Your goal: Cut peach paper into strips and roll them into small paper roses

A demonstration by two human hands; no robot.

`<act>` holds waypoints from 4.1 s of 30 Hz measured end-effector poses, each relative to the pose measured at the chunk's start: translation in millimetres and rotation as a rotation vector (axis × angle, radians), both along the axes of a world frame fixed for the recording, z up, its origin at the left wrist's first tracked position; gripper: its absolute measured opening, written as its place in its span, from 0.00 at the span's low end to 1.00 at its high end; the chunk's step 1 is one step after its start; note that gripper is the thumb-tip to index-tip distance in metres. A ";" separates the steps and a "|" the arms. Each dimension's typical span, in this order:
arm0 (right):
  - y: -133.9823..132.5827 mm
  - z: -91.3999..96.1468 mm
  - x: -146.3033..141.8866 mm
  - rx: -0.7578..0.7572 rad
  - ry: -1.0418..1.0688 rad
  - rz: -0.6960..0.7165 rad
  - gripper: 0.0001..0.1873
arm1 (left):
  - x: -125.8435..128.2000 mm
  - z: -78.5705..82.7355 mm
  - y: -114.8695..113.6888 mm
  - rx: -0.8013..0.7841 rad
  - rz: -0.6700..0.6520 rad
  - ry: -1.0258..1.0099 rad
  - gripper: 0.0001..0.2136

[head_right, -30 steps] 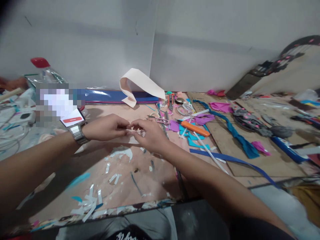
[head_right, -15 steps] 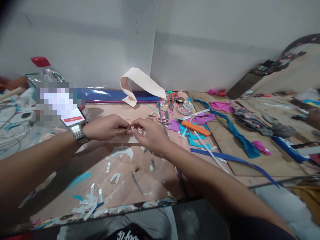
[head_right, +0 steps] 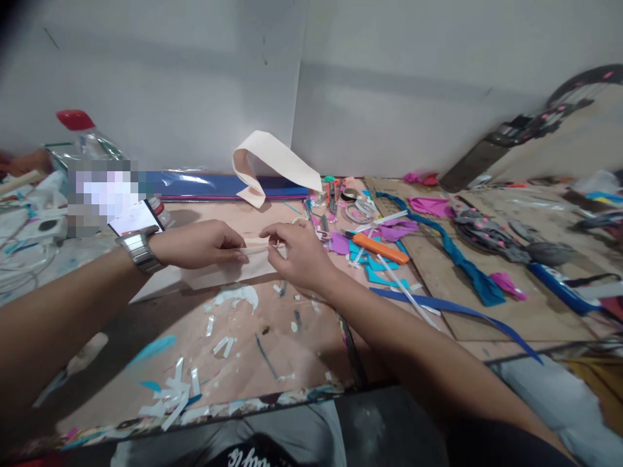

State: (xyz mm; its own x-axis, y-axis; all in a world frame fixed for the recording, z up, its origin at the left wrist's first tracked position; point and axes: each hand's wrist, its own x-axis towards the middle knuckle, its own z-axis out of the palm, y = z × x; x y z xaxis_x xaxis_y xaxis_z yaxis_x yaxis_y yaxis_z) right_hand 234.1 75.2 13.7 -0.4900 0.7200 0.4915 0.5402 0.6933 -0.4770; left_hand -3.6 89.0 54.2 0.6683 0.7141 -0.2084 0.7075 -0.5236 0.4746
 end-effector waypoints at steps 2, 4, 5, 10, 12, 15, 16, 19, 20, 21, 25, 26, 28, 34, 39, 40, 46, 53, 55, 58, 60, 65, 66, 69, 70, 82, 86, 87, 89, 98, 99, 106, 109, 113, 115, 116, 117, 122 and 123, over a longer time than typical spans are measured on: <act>-0.1 0.7 0.7 0.009 -0.008 0.017 0.16 | -3.5 0.9 1.4 -0.067 -0.031 -0.005 0.19; -1.3 0.6 0.3 0.009 -0.027 0.041 0.15 | -6.5 1.2 2.3 -0.141 -0.076 -0.009 0.19; -2.3 0.3 -0.2 0.006 -0.037 0.054 0.14 | -7.4 1.1 2.5 -0.179 -0.102 -0.012 0.19; -7.9 -1.9 -4.7 -0.013 -0.027 0.091 0.10 | -2.9 -3.8 0.1 -0.207 -0.093 -0.055 0.20; -9.0 -2.1 -5.8 -0.017 -0.024 0.105 0.09 | 1.3 -6.9 -1.8 -0.149 -0.051 -0.108 0.21; -8.4 -2.1 -6.0 -0.010 -0.044 0.103 0.07 | 5.0 -9.8 -4.0 -0.117 -0.064 -0.175 0.21; -7.8 -2.2 -5.9 -0.006 -0.055 0.100 0.07 | 5.5 -10.1 -4.5 -0.118 -0.070 -0.188 0.21; -5.8 -3.1 -5.4 0.004 -0.086 0.102 0.05 | 5.9 -10.0 -5.3 -0.126 -0.059 -0.199 0.21; -5.3 -3.5 -5.3 0.008 -0.090 0.101 0.05 | 6.1 -10.0 -5.4 -0.120 -0.051 -0.194 0.22; -5.0 -3.9 -5.2 0.011 -0.092 0.101 0.06 | 6.4 -10.0 -5.5 -0.112 -0.048 -0.188 0.22; -4.3 -5.4 -4.6 0.039 -0.095 0.095 0.05 | 8.0 -10.9 -5.7 -0.078 -0.048 -0.177 0.22; -4.3 -5.8 -4.4 0.051 -0.094 0.091 0.05 | 8.4 -11.0 -5.9 -0.072 -0.045 -0.178 0.22; -4.4 -6.5 -4.1 0.077 -0.093 0.075 0.05 | 9.1 -10.8 -6.6 -0.059 -0.032 -0.178 0.21; -6.0 -6.5 -4.2 0.132 -0.128 0.066 0.07 | 10.8 -8.1 -9.2 -0.069 -0.017 -0.170 0.18; -7.3 -4.3 -4.9 0.158 -0.148 0.063 0.07 | 9.9 -8.2 -8.6 -0.078 -0.007 -0.188 0.18; -7.4 -4.2 -5.0 0.161 -0.140 0.067 0.07 | 9.7 -8.3 -8.4 -0.076 -0.004 -0.185 0.18; -8.1 -5.2 -4.9 0.153 -0.084 0.068 0.06 | 10.3 -8.0 -9.1 -0.076 0.006 -0.191 0.16; -7.0 -3.8 -4.0 0.197 -0.082 0.108 0.06 | 9.7 -8.7 -7.4 -0.152 0.017 -0.227 0.14; -6.5 -3.2 -3.6 0.232 -0.096 0.120 0.06 | 9.2 -9.1 -6.6 -0.187 0.028 -0.244 0.13; -6.2 -2.6 -3.4 0.275 -0.110 0.132 0.06 | 9.1 -8.8 -6.3 -0.238 0.040 -0.280 0.14; -6.1 -2.4 -3.3 0.304 -0.109 0.141 0.06 | 9.3 -7.9 -6.9 -0.265 0.054 -0.299 0.15; -5.8 -1.5 -3.0 0.328 -0.105 0.143 0.06 | 9.7 -7.8 -8.0 -0.307 0.112 -0.315 0.16; -5.7 -1.2 -2.9 0.327 -0.106 0.143 0.06 | 9.6 -8.4 -7.9 -0.314 0.112 -0.317 0.16; -5.7 -0.7 -2.7 0.318 -0.117 0.139 0.06 | 9.4 -9.8 -7.1 -0.301 0.102 -0.310 0.14; -5.7 -0.7 -2.6 0.314 -0.123 0.131 0.07 | 9.3 -9.9 -6.8 -0.288 0.098 -0.302 0.13; -5.7 -1.2 -3.1 0.279 -0.119 0.118 0.06 | 11.7 -5.7 -10.2 -0.063 0.085 -0.190 0.17; -6.4 -2.0 -3.7 0.203 -0.130 0.086 0.07 | 13.6 -4.2 -13.2 0.016 0.062 -0.146 0.17; -6.5 -2.3 -3.9 0.181 -0.126 0.078 0.06 | 14.5 -3.8 -14.4 0.045 0.060 -0.133 0.17; -6.4 -2.4 -4.0 0.141 -0.112 0.070 0.05 | 16.7 -3.1 -17.3 0.114 0.055 -0.112 0.17; -5.9 0.4 -4.2 -0.028 -0.124 0.078 0.05 | 23.5 -4.8 -26.5 0.388 -0.020 -0.043 0.16; -5.8 0.2 -4.6 -0.049 -0.133 0.074 0.05 | 23.7 -5.0 -26.6 0.405 -0.035 -0.038 0.16; -1.9 -0.2 -2.6 -0.121 -0.105 0.076 0.05 | 21.6 -3.3 -23.0 0.404 -0.013 0.021 0.18; -1.6 0.2 -1.1 -0.076 -0.107 0.088 0.05 | 20.7 -3.3 -21.1 0.336 0.012 0.023 0.19; -2.9 -1.0 -1.7 -0.074 -0.140 0.096 0.05 | 20.6 -5.1 -20.4 0.258 0.004 -0.048 0.17; -2.5 -2.0 -2.1 -0.096 -0.127 0.090 0.05 | 19.8 -5.0 -20.2 0.228 0.004 -0.090 0.17; -1.9 -2.5 -2.2 -0.102 -0.108 0.087 0.05 | 19.2 -4.6 -19.9 0.221 0.008 -0.100 0.18; -1.2 -2.9 -2.1 -0.103 -0.086 0.085 0.05 | 18.4 -4.0 -19.5 0.217 0.013 -0.103 0.18; 0.8 -4.5 -1.8 -0.046 -0.052 0.096 0.06 | 16.0 -2.1 -17.7 0.205 0.009 -0.109 0.19; 0.5 -4.5 -1.8 -0.033 -0.053 0.098 0.06 | 16.2 -2.2 -17.6 0.198 0.007 -0.112 0.19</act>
